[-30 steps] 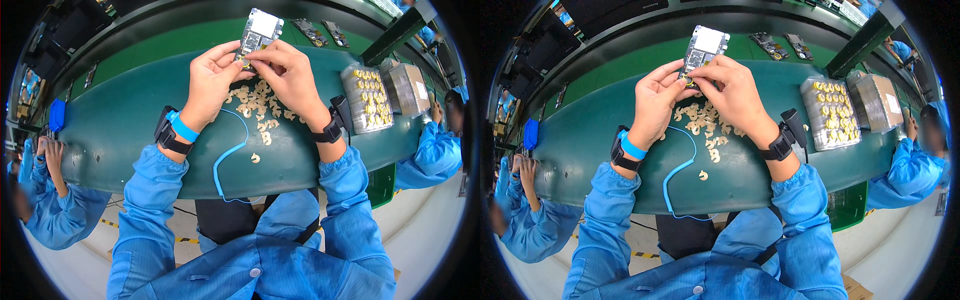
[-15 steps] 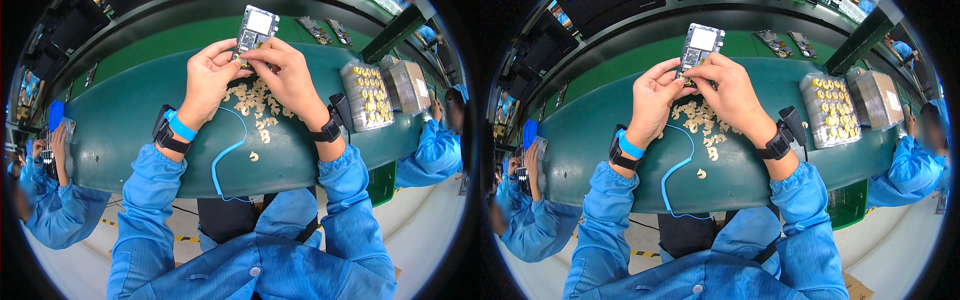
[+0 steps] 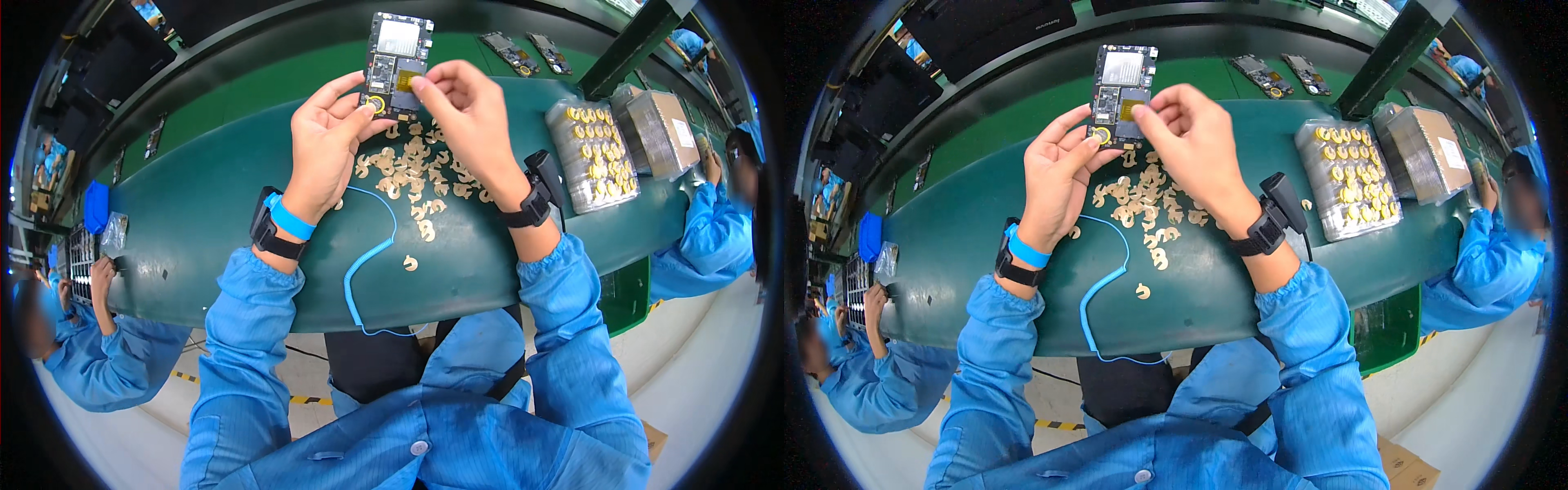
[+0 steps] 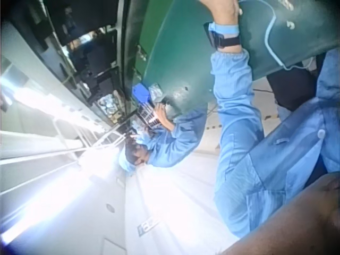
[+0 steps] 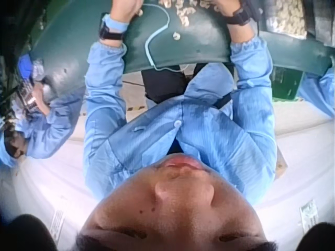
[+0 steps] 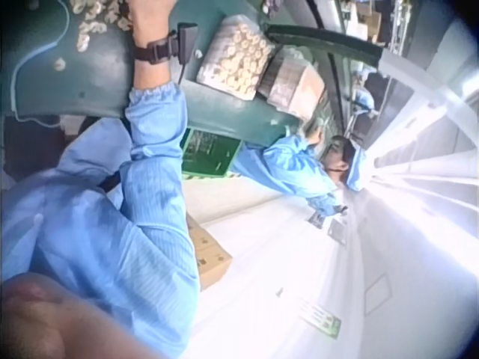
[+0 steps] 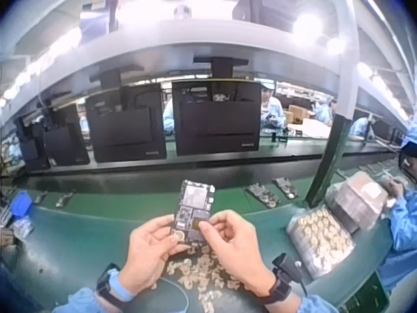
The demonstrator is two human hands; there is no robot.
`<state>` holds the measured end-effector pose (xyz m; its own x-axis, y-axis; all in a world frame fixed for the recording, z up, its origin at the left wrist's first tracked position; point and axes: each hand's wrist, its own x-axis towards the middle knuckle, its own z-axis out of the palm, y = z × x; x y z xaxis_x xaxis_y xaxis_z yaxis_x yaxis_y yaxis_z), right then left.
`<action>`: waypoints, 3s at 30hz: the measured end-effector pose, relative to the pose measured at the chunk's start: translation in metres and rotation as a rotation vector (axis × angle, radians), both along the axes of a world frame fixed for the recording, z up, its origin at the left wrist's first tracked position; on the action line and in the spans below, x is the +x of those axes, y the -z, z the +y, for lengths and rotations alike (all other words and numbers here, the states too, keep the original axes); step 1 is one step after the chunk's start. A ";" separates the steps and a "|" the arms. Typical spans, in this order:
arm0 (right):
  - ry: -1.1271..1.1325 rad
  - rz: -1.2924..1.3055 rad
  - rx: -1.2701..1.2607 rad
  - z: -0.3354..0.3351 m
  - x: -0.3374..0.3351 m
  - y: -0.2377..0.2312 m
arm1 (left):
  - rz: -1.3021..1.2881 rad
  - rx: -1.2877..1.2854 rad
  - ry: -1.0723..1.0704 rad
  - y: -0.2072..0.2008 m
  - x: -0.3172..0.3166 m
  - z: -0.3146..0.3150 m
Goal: Assembling electronic circuit boards by installing components and applying yellow adhesive or seals.
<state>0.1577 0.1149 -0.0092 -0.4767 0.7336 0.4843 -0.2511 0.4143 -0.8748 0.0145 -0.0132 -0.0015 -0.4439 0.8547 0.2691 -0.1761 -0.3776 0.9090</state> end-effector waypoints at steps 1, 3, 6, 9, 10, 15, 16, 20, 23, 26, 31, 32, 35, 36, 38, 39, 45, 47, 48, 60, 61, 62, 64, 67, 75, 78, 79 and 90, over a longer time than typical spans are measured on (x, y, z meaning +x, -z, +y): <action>-0.048 -0.092 0.023 0.001 0.000 0.002 | -0.019 0.017 0.008 0.002 0.000 0.000; -0.162 -0.098 -0.035 -0.003 -0.004 0.007 | -0.038 0.037 0.018 0.004 -0.002 0.000; -0.207 -0.133 -0.066 -0.001 0.001 0.002 | -0.014 0.007 0.002 0.003 -0.002 0.003; -0.241 -0.203 -0.117 -0.002 0.004 -0.003 | 0.018 -0.040 -0.017 0.004 0.001 0.008; -0.261 -0.221 -0.139 -0.001 0.003 -0.005 | 0.024 -0.066 -0.024 0.006 0.000 0.008; -0.253 -0.293 -0.128 -0.002 -0.001 -0.001 | 0.077 -0.100 -0.035 0.015 -0.005 0.008; -0.278 -0.306 -0.096 -0.003 -0.001 0.001 | 0.083 -0.095 -0.025 0.018 -0.004 0.009; -0.300 -0.232 -0.121 -0.007 -0.005 0.004 | 0.088 -0.068 0.011 0.020 -0.004 0.008; -0.313 -0.213 -0.150 -0.010 -0.007 -0.001 | 0.090 -0.081 -0.023 0.022 -0.004 0.004; -0.260 -0.222 -0.218 -0.009 -0.008 -0.002 | 0.072 -0.073 -0.160 0.029 -0.005 0.001; -0.247 -0.159 -0.349 0.019 0.008 0.010 | 0.319 -0.091 -0.359 0.036 0.001 0.016; -0.254 -0.163 -0.390 0.016 0.005 0.006 | 0.395 -0.135 -0.377 0.038 0.000 0.011; -0.261 -0.194 -0.389 0.021 -0.015 -0.010 | 0.392 -0.098 -0.468 0.038 0.003 0.011; -0.249 -0.174 -0.421 0.028 -0.024 -0.013 | 0.387 -0.092 -0.467 0.036 0.002 0.010; -0.299 -0.207 -0.359 0.065 -0.045 -0.010 | 0.434 -0.067 -0.542 0.033 0.001 0.011; -0.316 -0.211 -0.434 0.082 -0.058 -0.011 | 0.427 -0.059 -0.541 0.035 0.002 0.013; -0.128 -0.359 -0.487 0.121 -0.076 0.005 | 0.445 -0.125 -0.483 0.045 0.002 0.009; 0.045 -0.422 -0.230 0.099 -0.057 0.000 | 0.438 -0.124 -0.481 0.043 0.001 0.006; 0.159 -0.348 -0.064 0.095 -0.042 0.005 | 0.431 -0.124 -0.476 0.044 -0.001 0.003; 0.780 -1.028 0.735 0.039 0.213 -0.027 | 0.466 -0.058 -0.282 0.057 -0.023 0.017; 0.703 -1.054 0.810 0.047 0.214 -0.010 | 0.450 -0.068 -0.266 0.065 -0.033 0.012; 0.678 -1.068 0.829 0.060 0.227 0.017 | 0.345 -0.083 -0.242 0.066 -0.030 0.018; 0.746 -1.032 0.738 0.043 0.234 0.007 | 0.298 -0.145 -0.173 0.056 -0.023 0.024; 0.823 -1.039 0.648 0.040 0.238 0.016 | 0.403 -0.147 -0.173 0.053 -0.019 0.023; 0.844 -0.935 0.658 0.030 0.236 0.003 | 0.363 -0.183 -0.179 0.041 -0.008 0.010; 0.869 -0.844 0.746 0.030 0.237 0.003 | 0.370 -0.188 -0.172 0.043 -0.015 0.010; 0.859 -0.781 0.763 0.030 0.239 0.002 | 0.367 -0.183 -0.174 0.045 -0.016 0.009; 0.707 -0.731 0.683 0.039 0.240 -0.002 | 0.393 -0.214 -0.162 0.048 -0.019 0.012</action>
